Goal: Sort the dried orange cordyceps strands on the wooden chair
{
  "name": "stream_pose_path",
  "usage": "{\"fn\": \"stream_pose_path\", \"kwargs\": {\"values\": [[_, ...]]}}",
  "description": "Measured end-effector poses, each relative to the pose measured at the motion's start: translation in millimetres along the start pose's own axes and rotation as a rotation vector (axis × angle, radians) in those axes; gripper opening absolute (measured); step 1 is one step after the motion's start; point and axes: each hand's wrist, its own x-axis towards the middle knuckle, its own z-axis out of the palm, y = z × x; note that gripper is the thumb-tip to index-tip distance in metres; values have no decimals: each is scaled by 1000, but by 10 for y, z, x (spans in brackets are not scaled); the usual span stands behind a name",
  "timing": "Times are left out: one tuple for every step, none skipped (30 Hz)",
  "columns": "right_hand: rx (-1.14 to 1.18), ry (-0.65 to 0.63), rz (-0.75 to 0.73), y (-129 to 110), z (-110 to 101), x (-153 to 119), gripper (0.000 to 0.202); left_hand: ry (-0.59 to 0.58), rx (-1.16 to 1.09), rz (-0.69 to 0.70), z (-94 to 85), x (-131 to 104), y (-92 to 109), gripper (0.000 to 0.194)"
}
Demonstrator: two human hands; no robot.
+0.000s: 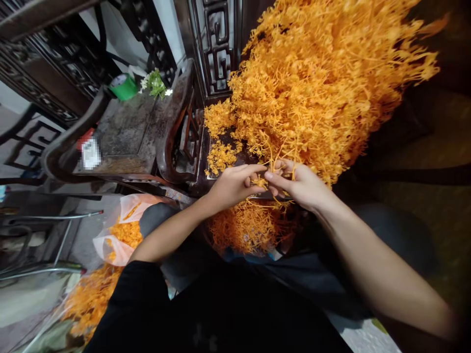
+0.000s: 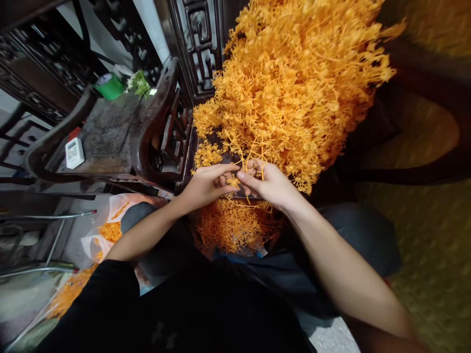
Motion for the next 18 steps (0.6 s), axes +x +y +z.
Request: {"fn": "stream_pose_path", "kwargs": {"values": [[-5,-4,-11,-3,12,5,43,24,-41,-18,-11,2,-17,35],[-14,-9,-17,-4,19,9,43,41,-79,-36,-25,6,-28,29],[-26,-12,-20,-4,22,11,42,49,-128,-65,-42,14,-33,23],[-44,-14,-16,-3,22,12,42,52,-194,-112,-61,24,-36,17],[-66,-10,-5,1,21,10,41,55,-273,-175,-80,36,-38,15],[-90,-6,10,5,20,7,41,57,-352,-244,-100,49,-41,14],[-112,0,26,10,19,2,41,61,-422,-307,-119,62,-46,14],[-131,5,42,15,19,-2,41,63,-478,-353,-138,74,-52,14],[-146,6,51,20,21,-7,41,55,-512,-381,-154,84,-57,12],[-155,14,45,23,22,-9,41,34,-525,-397,-166,91,-60,12],[-159,34,28,26,22,-10,41,7,-525,-405,-174,94,-60,12],[-165,61,3,28,21,-10,41,-21,-519,-406,-178,93,-55,12],[-177,92,-27,28,19,-7,41,-46,-508,-401,-179,90,-46,12],[-193,119,-57,27,16,-4,40,-67,-489,-391,-177,84,-34,13],[-210,138,-81,25,12,-1,40,-80,-456,-375,-176,78,-20,14],[-229,143,-98,22,8,1,39,-87,-408,-349,-178,72,-7,16],[-250,137,-110,17,3,1,39,-95,-348,-320,-184,69,4,18],[-270,130,-123,10,-2,-2,39,-95,-284,-299,-196,69,9,21]]}}
